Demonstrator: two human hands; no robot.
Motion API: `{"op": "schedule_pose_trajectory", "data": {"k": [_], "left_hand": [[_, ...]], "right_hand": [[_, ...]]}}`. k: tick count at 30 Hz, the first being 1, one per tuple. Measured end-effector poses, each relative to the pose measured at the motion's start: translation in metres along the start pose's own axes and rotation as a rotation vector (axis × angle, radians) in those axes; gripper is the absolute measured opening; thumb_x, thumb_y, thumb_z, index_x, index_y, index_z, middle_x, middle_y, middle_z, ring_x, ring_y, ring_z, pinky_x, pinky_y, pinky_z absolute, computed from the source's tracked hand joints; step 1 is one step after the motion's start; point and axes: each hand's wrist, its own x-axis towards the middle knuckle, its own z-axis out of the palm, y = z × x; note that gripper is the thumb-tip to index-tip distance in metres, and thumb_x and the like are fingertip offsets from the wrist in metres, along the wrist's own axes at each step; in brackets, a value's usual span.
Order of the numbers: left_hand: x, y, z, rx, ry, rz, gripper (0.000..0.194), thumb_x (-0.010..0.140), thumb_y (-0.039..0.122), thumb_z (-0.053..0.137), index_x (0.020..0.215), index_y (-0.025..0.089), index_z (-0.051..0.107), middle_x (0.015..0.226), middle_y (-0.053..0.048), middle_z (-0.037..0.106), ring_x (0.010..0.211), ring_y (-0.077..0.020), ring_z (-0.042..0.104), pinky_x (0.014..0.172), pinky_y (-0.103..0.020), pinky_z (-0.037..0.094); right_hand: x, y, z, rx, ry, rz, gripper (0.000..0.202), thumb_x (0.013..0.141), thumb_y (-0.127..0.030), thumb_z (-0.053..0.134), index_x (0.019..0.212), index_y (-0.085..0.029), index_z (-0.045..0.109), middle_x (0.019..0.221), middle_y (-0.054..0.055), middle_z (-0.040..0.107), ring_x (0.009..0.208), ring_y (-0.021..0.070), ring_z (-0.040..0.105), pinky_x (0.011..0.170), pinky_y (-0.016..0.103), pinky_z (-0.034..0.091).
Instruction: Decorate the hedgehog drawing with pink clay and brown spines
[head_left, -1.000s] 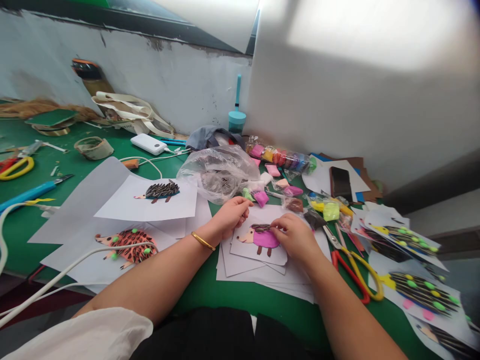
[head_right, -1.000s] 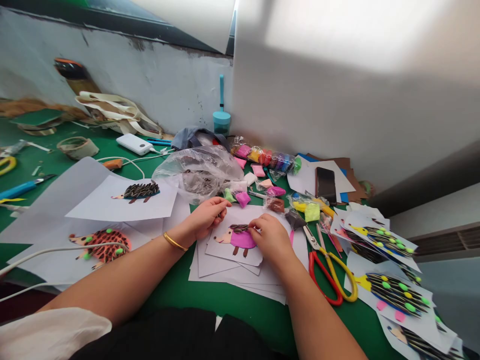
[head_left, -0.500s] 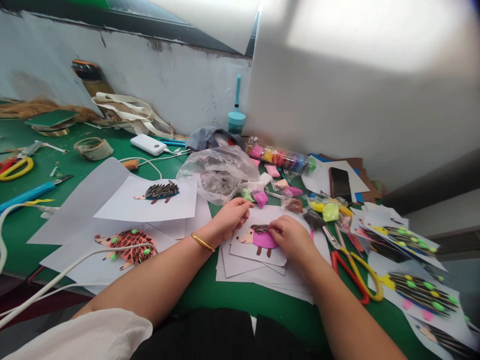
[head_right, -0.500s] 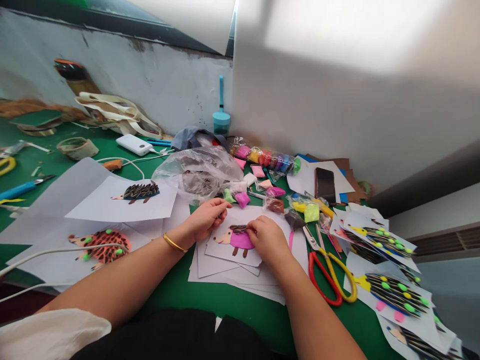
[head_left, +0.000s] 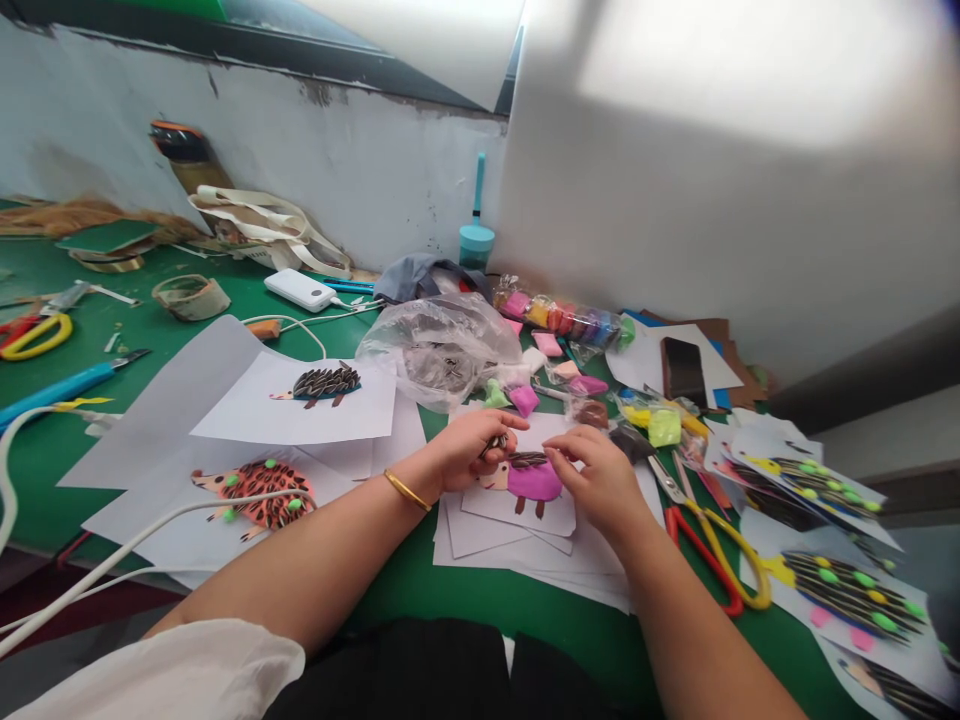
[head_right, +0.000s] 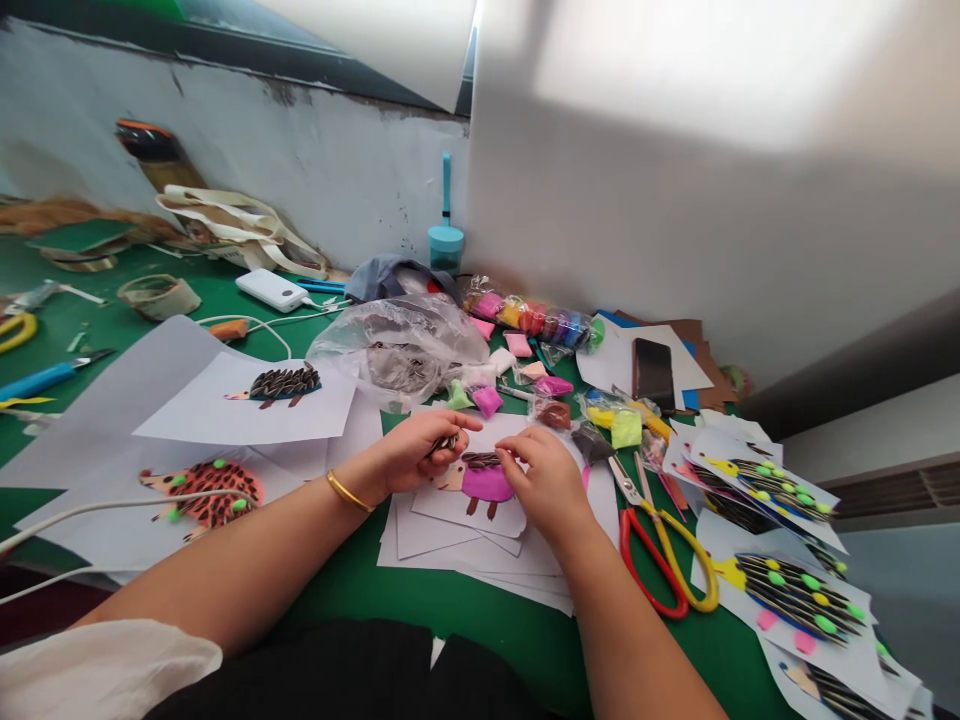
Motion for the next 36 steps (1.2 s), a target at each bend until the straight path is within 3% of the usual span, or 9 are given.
{"op": "schedule_pose_trajectory", "data": {"k": [6,12,17,21,24,29,36], "left_hand": [[-0.004,-0.01,0.004,0.128,-0.225,0.067,0.035,0.087,0.033,0.061,0.118,0.017,0.061,0.063,0.005,0.05,0.041,-0.0029,0.032,0.041,-0.016,0.018],[-0.005,-0.012,0.004,0.265,-0.271,0.102,0.051,0.088,0.043,0.063,0.131,0.018,0.055,0.06,0.007,0.047,0.042,-0.0045,0.034,0.04,-0.017,0.019],[0.0,-0.011,0.0,0.175,-0.136,0.107,0.038,0.09,0.034,0.058,0.124,0.019,0.056,0.062,0.006,0.05,0.039,-0.0036,0.03,0.038,-0.017,0.018],[0.003,-0.006,-0.001,0.074,0.019,0.107,0.026,0.092,0.028,0.052,0.116,0.018,0.057,0.066,0.005,0.05,0.039,-0.0032,0.031,0.036,-0.016,0.012],[0.002,-0.002,0.0,0.009,0.08,0.102,0.022,0.094,0.025,0.048,0.112,0.017,0.057,0.067,0.004,0.049,0.04,-0.0031,0.033,0.036,-0.015,0.012],[0.002,0.0,0.0,-0.018,0.103,0.12,0.019,0.093,0.023,0.05,0.109,0.016,0.057,0.067,0.005,0.048,0.041,-0.003,0.031,0.037,-0.014,0.012],[0.001,0.0,0.0,-0.027,0.104,0.12,0.019,0.092,0.024,0.053,0.109,0.016,0.057,0.067,0.004,0.049,0.041,-0.0027,0.032,0.037,-0.014,0.014]], "right_hand": [[0.0,-0.021,0.008,0.161,-0.021,0.002,0.018,0.088,-0.036,0.065,0.099,-0.024,0.072,0.089,0.005,0.067,0.081,0.02,0.061,0.075,0.034,0.049],[0.0,-0.022,0.011,0.262,-0.038,0.102,0.017,0.09,-0.033,0.06,0.09,-0.025,0.074,0.088,0.004,0.072,0.082,0.0202,0.064,0.074,0.032,0.05],[-0.001,0.003,-0.002,0.223,0.115,0.194,0.02,0.086,-0.035,0.061,0.094,-0.022,0.074,0.093,0.006,0.074,0.083,0.021,0.066,0.074,0.034,0.052],[-0.002,0.017,-0.01,0.159,0.011,0.269,0.021,0.083,-0.035,0.06,0.092,-0.023,0.076,0.093,0.005,0.076,0.083,0.0218,0.067,0.078,0.036,0.051],[-0.003,0.008,-0.006,0.124,-0.079,0.276,0.019,0.08,-0.03,0.061,0.09,-0.023,0.075,0.088,0.003,0.075,0.074,0.0196,0.066,0.07,0.032,0.051],[-0.004,-0.014,0.01,0.014,-0.205,0.121,0.016,0.083,-0.019,0.059,0.085,-0.024,0.074,0.085,0.001,0.073,0.077,0.0175,0.065,0.069,0.029,0.048],[-0.006,-0.008,0.02,-0.144,-0.164,-0.069,0.014,0.085,-0.014,0.064,0.087,-0.023,0.076,0.086,0.004,0.069,0.084,0.0196,0.062,0.077,0.031,0.046]]}}
